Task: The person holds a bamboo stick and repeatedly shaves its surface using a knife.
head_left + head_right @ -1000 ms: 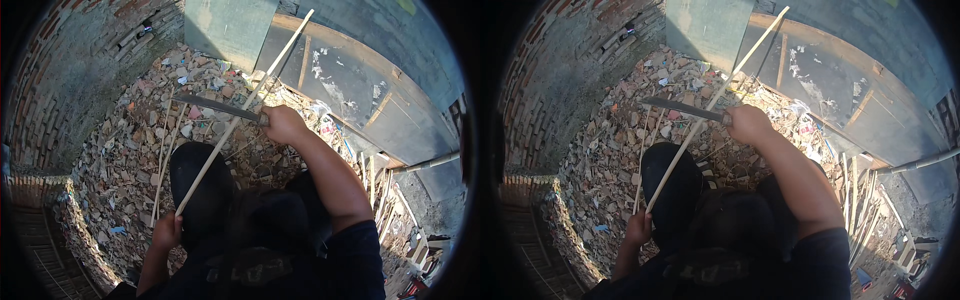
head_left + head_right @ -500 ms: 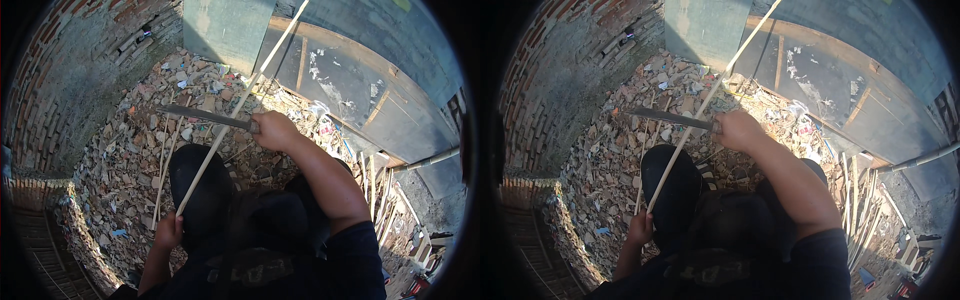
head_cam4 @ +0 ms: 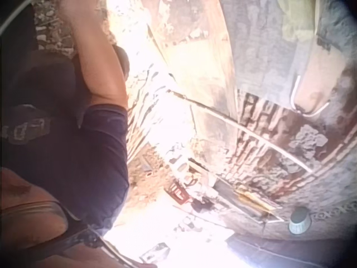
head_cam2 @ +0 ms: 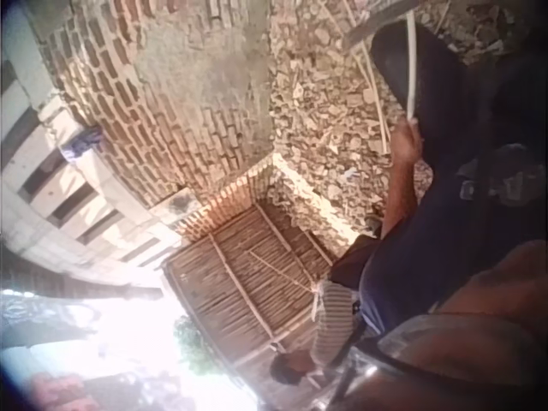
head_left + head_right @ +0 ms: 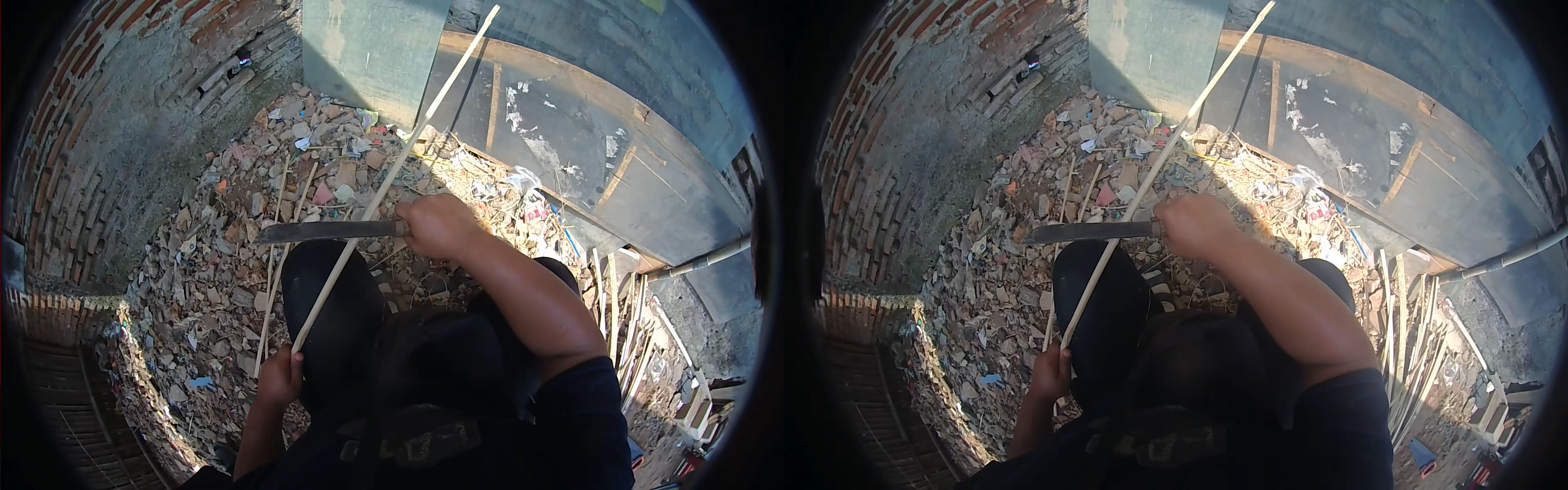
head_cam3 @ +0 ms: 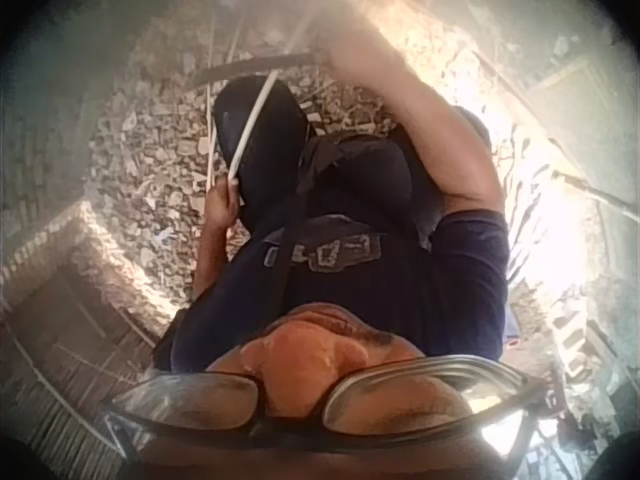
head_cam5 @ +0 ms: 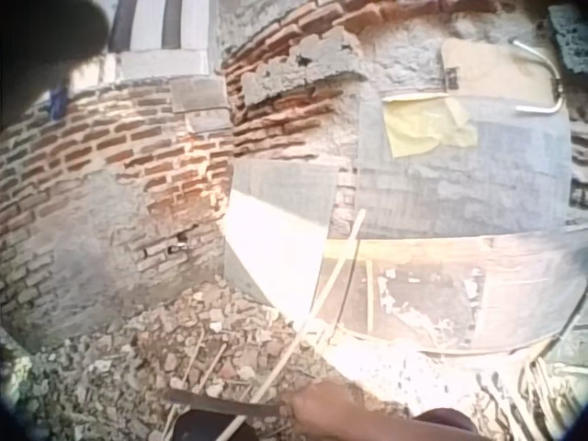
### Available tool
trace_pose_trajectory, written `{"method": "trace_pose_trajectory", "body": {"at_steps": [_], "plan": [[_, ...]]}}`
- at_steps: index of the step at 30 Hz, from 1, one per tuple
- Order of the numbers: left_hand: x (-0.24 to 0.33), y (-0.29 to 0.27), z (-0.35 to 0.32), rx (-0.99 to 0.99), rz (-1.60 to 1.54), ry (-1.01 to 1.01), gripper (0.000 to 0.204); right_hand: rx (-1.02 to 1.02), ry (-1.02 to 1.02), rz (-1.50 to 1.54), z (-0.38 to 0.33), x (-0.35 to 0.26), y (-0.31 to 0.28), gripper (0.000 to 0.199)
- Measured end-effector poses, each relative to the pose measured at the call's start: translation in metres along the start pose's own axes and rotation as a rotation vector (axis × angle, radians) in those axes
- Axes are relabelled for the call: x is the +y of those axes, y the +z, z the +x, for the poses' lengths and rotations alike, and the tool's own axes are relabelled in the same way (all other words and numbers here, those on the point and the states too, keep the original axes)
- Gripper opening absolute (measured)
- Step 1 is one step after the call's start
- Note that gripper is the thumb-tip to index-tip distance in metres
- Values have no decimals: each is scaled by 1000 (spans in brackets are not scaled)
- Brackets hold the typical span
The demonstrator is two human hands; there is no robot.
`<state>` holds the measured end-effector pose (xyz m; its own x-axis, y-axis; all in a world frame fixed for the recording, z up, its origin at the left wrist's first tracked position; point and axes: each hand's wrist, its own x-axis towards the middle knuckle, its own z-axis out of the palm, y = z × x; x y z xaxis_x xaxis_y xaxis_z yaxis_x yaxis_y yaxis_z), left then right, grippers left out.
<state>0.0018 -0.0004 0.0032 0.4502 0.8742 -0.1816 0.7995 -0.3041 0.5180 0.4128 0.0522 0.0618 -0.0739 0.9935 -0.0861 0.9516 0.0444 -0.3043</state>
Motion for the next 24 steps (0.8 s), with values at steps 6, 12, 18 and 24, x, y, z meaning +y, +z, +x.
{"method": "trace_pose_trajectory", "body": {"at_steps": [6,12,18,24], "plan": [[-10,10,7,15,-13,-24,29,35,122,80,3,22,-5,30],[0,1,5,-10,17,-14,29,1,104,76,1,8,-3,30],[-13,11,2,39,33,30,26,-38,112,68,14,25,-4,30],[8,-8,7,44,35,51,25,71,285,143,13,50,2,33]]}}
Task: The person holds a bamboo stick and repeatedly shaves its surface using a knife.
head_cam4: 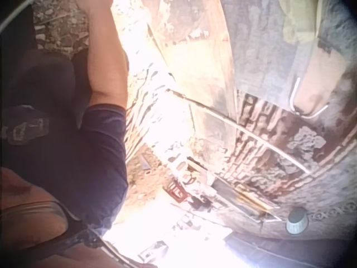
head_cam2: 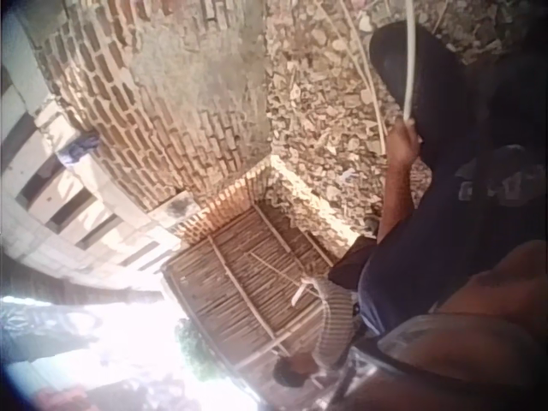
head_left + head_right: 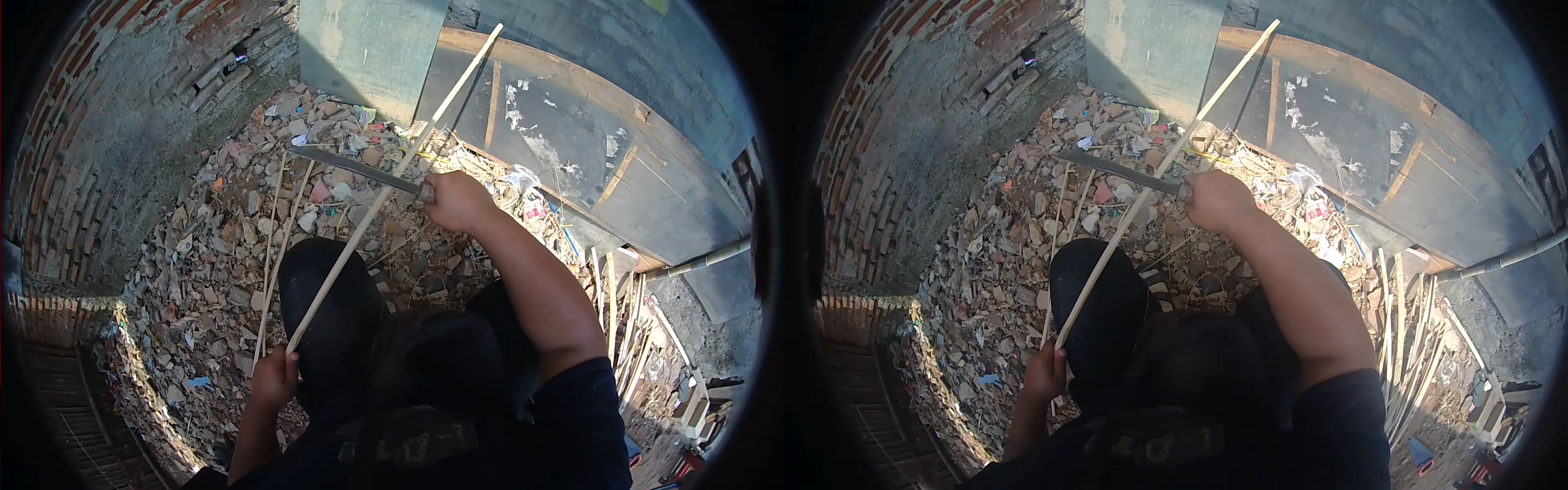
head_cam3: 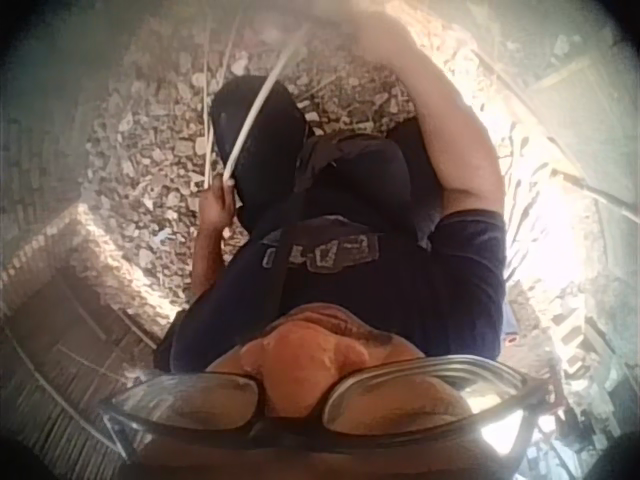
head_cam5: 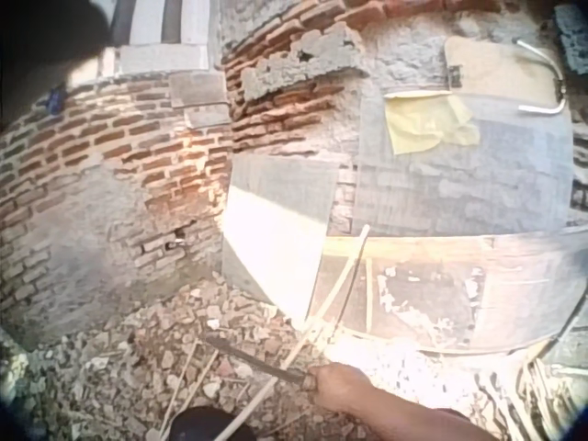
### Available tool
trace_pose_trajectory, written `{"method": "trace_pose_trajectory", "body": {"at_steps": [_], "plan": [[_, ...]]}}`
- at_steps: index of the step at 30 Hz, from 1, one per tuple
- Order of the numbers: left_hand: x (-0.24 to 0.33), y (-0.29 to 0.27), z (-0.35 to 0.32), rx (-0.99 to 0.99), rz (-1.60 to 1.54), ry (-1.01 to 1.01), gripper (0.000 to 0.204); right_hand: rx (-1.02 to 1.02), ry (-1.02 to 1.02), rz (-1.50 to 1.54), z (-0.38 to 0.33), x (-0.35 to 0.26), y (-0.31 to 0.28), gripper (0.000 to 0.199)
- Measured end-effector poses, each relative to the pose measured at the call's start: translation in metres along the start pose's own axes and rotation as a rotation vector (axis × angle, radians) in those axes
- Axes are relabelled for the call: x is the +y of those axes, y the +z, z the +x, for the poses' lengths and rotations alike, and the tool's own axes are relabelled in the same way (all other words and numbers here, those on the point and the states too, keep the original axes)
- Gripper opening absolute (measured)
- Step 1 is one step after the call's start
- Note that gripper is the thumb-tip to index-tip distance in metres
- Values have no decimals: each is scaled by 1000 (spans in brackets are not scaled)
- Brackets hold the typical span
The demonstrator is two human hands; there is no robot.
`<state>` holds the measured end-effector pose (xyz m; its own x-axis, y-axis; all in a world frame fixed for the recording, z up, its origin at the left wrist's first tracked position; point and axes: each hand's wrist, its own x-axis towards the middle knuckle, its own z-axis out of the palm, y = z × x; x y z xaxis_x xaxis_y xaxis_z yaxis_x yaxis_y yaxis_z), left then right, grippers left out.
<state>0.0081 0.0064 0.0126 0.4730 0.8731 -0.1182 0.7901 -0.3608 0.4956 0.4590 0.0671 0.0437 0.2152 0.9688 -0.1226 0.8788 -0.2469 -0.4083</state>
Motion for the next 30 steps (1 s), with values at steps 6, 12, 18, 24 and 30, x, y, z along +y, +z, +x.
{"method": "trace_pose_trajectory", "body": {"at_steps": [6,12,18,24,30], "plan": [[-18,14,-6,15,37,-41,27,-107,-185,-110,-12,-29,-4,31],[-7,1,0,2,45,6,29,45,-32,6,9,15,8,34],[-12,9,-6,37,104,-7,30,-44,-196,-83,-12,-20,0,33],[-12,15,2,86,134,-10,29,-9,67,66,11,20,-11,28],[-9,4,-5,37,161,-24,27,-33,-104,-93,-4,-11,-7,31]]}}
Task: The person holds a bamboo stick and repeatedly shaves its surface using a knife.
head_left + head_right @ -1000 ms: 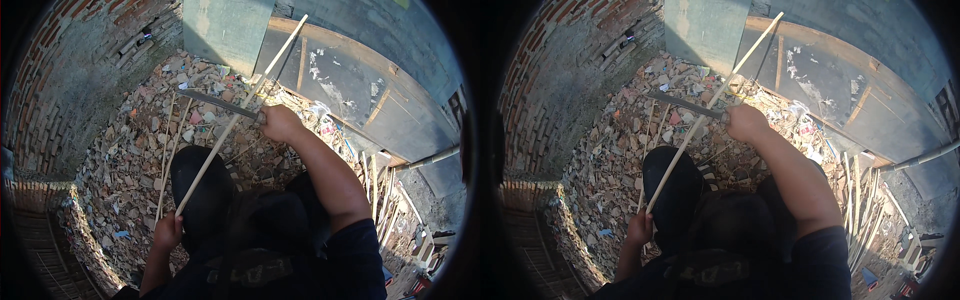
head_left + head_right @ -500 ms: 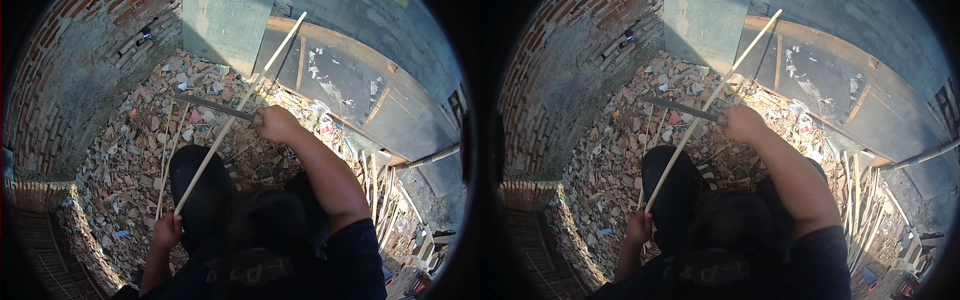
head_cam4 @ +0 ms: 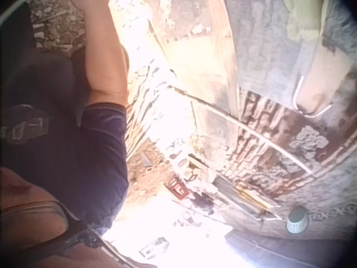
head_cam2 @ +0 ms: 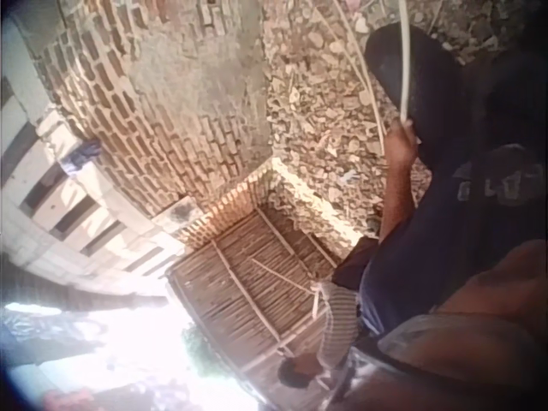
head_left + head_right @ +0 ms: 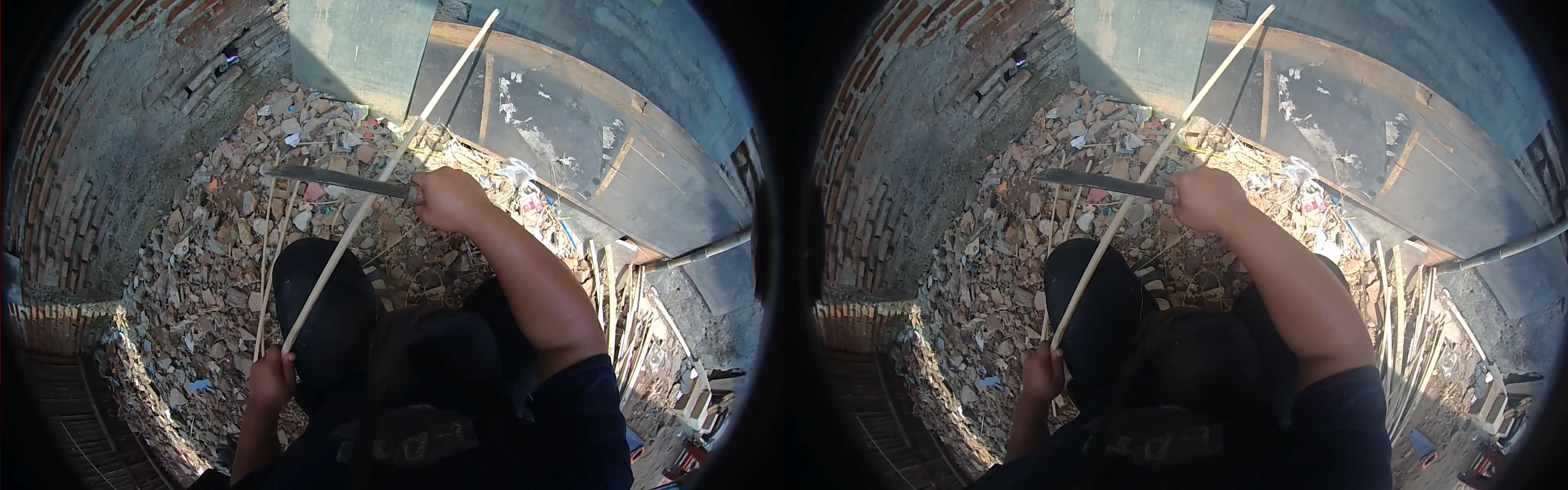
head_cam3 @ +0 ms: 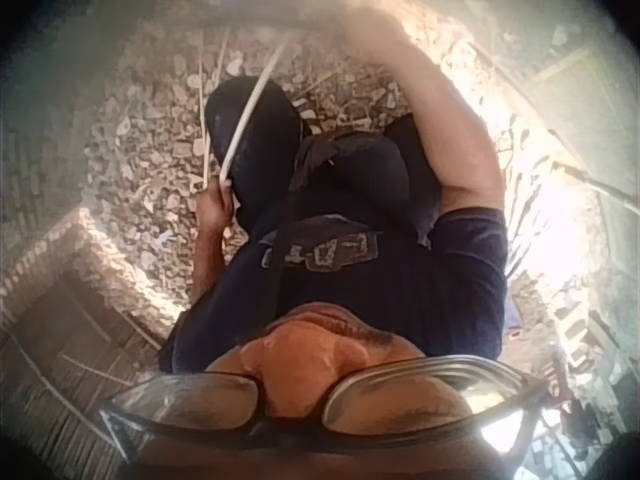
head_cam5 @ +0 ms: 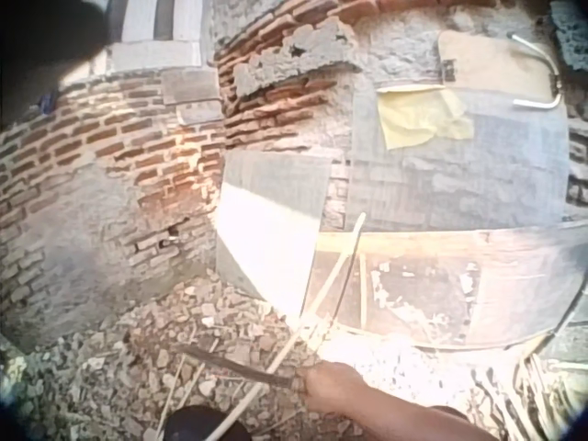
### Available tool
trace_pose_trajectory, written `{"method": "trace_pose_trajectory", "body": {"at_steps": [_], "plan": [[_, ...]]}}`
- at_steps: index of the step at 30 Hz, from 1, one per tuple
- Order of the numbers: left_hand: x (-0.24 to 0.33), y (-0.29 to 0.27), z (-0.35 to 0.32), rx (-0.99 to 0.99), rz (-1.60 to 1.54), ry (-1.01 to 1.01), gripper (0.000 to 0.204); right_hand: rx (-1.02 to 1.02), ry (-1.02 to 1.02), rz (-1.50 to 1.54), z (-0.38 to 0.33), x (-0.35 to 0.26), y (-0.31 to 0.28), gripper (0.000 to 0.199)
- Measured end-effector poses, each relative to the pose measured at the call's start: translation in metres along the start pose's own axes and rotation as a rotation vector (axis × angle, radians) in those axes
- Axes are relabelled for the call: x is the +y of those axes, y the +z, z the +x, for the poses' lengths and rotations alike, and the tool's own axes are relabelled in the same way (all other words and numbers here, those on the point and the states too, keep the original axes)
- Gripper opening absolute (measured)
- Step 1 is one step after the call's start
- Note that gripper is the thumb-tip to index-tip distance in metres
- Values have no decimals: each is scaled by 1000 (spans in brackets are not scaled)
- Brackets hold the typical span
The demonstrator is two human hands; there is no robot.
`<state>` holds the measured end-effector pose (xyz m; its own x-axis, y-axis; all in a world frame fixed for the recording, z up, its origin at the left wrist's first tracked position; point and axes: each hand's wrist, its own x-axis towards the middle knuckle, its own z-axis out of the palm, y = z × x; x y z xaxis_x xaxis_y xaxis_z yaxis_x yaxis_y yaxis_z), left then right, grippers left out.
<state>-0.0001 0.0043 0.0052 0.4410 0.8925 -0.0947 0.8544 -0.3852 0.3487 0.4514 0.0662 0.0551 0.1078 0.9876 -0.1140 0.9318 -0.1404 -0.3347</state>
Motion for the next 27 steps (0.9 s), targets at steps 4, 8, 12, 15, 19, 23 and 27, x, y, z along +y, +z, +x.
{"method": "trace_pose_trajectory", "body": {"at_steps": [4,8,12,15,19,23,27], "plan": [[-4,9,-2,34,4,19,26,-52,-66,-49,-8,-10,-19,32],[-4,14,4,71,37,21,25,-31,60,-67,2,14,-10,29],[-4,8,-7,45,48,0,25,-13,31,-29,-15,-14,-19,28],[-7,9,-10,61,48,5,25,19,-146,-104,-22,-28,-3,31],[4,8,-1,89,50,41,25,-40,11,-42,-9,-3,-10,32],[11,1,-3,75,33,53,24,-4,-25,-41,-13,-4,-7,32],[5,-3,-15,69,63,40,25,14,-158,-84,-29,-33,2,30]]}}
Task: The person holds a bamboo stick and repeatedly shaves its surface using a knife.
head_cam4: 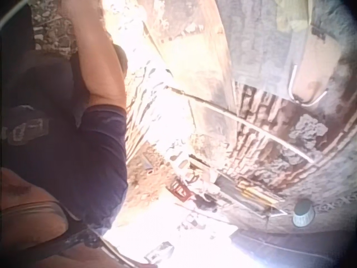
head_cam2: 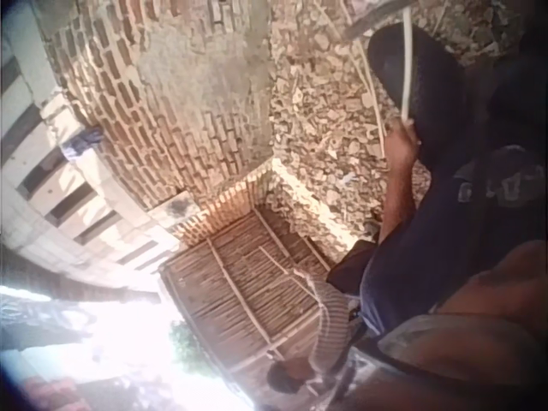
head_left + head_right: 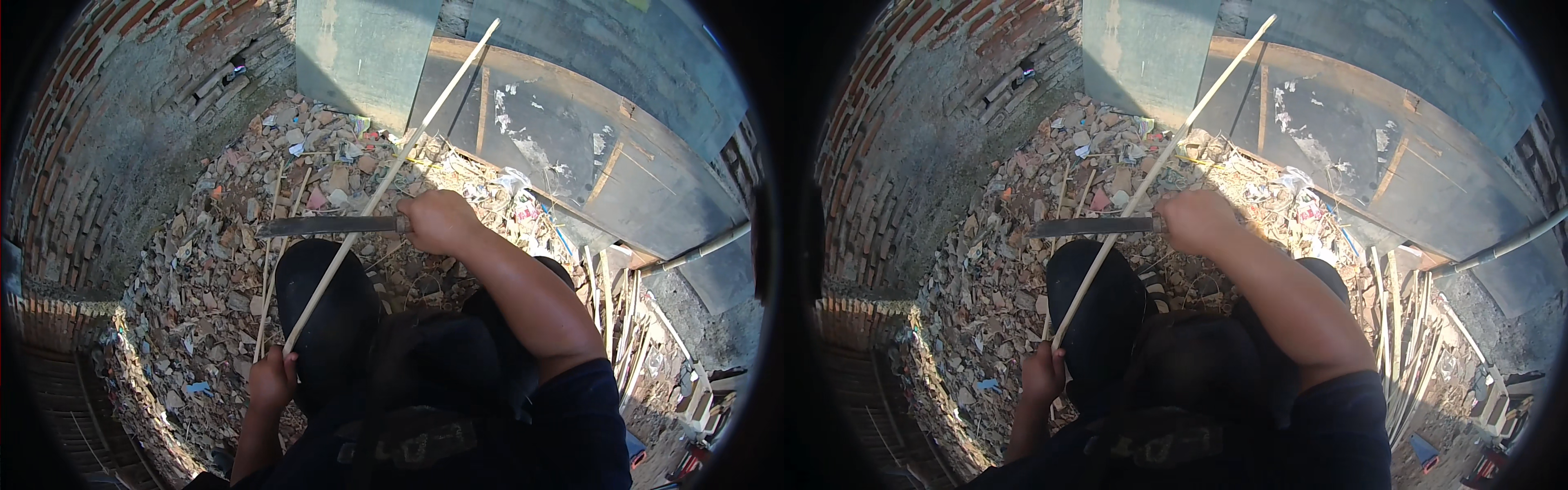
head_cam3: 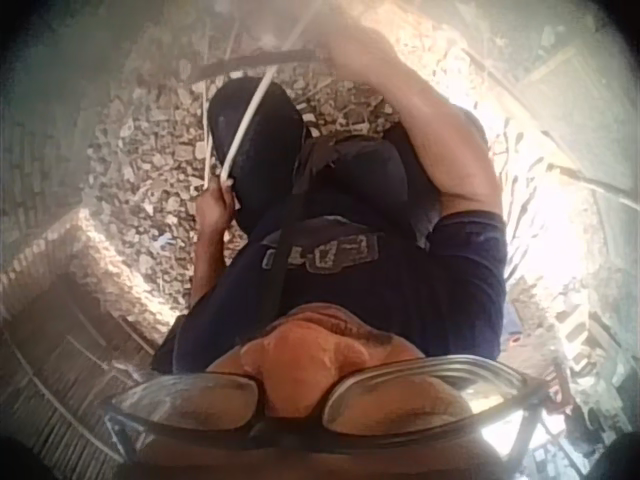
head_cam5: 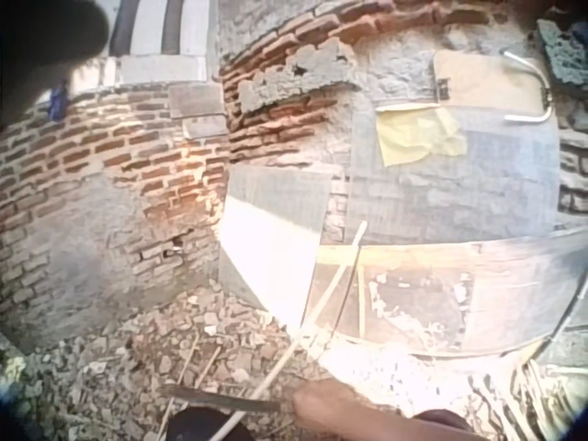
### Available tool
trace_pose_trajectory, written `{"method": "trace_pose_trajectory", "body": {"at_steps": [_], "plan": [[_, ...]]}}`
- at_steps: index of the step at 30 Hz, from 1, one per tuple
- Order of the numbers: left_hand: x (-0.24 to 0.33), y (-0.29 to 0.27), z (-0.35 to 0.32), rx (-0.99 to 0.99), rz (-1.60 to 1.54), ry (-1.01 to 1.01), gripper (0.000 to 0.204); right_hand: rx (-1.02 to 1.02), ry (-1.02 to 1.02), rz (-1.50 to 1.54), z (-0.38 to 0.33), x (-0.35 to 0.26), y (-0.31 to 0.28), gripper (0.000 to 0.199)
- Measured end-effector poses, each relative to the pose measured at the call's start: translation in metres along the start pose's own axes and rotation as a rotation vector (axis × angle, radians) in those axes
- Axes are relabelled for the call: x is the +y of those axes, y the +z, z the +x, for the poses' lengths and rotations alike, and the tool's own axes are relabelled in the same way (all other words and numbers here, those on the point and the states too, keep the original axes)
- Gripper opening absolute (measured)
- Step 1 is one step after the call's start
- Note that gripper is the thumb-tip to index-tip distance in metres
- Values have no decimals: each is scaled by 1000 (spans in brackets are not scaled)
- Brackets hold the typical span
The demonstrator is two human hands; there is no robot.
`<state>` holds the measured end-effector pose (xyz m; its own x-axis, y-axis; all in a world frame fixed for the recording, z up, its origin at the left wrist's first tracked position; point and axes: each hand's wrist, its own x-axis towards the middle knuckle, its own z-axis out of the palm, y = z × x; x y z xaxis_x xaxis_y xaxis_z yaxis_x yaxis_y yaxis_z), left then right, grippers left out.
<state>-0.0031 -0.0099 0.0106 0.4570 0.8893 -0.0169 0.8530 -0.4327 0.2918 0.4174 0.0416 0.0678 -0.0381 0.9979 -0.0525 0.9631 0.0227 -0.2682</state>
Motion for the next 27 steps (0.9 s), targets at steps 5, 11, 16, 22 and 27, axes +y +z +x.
{"method": "trace_pose_trajectory", "body": {"at_steps": [5,11,16,22,27], "plan": [[7,5,12,40,-8,-7,26,-63,54,-38,11,14,-8,35],[12,-2,13,-25,4,-25,26,-15,26,-1,1,9,-3,32],[-1,8,3,32,-21,-11,23,-62,43,12,3,-11,-14,27],[12,-11,17,-21,10,-5,23,-17,270,0,11,55,-12,34],[7,-2,11,-38,-1,-33,24,83,-13,49,5,9,-1,30]]}}
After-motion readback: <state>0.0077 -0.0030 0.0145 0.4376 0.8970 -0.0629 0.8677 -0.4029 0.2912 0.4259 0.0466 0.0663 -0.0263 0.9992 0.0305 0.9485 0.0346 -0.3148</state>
